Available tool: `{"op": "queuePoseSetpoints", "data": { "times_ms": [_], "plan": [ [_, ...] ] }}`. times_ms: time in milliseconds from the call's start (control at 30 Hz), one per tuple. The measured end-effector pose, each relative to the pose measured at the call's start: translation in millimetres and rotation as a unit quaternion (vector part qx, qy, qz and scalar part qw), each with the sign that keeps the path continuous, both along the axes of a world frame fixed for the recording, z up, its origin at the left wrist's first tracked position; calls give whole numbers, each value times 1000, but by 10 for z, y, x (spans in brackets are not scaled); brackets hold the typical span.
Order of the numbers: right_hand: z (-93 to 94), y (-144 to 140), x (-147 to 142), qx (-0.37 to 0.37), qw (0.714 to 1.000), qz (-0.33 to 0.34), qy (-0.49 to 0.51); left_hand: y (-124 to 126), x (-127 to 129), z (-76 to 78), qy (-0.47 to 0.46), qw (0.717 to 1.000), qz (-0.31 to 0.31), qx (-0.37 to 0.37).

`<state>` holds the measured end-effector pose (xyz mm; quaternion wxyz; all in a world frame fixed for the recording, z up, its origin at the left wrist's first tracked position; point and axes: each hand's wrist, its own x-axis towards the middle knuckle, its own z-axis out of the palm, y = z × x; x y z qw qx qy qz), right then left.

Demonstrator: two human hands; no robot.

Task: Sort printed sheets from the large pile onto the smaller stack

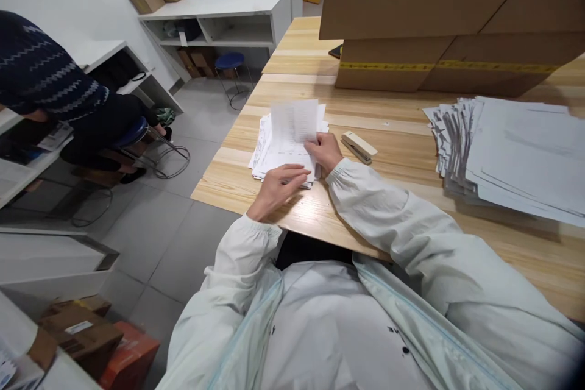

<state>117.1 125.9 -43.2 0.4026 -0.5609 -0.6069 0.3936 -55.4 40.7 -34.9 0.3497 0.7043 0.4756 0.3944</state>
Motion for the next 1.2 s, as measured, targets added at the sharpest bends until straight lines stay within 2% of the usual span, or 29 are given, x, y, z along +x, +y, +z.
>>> {"op": "queuePoseSetpoints", "data": {
  "times_ms": [33,100,167,200,300,400,567,700,833,967,1067,1200],
  "plan": [
    [23,-67,96,7,1000,-8,17,-31,-65,58,-69,997,35,-13],
    [67,-271,342,10,997,-5,77,-88,-192,162,-199,970,142,3],
    [79,-540,610,-15,986,26,164,-140,-241,229,-292,939,182,-13],
    [68,-680,731,-35,979,39,199,-167,-219,247,-328,929,165,-50],
    [-21,-1036,980,-89,959,46,265,-259,13,255,-400,890,31,-216],
    [-133,-1220,1070,-120,949,39,290,-352,311,235,-427,859,-55,-278],
    [-193,-1283,1088,-164,930,35,327,-409,519,201,-432,851,-65,-292],
    [-152,-1295,1077,-194,921,17,338,-409,526,222,-440,853,-10,-279],
    [-116,-1281,1068,-201,916,30,345,-424,519,286,-417,870,42,-258],
    [-100,-1271,1058,-210,914,27,347,-443,500,336,-403,879,33,-252],
    [-94,-1268,1028,-215,914,10,344,-442,507,343,-404,876,21,-262],
    [-49,-1260,956,-238,912,30,333,-421,542,315,-422,866,23,-269]
  ]
}}
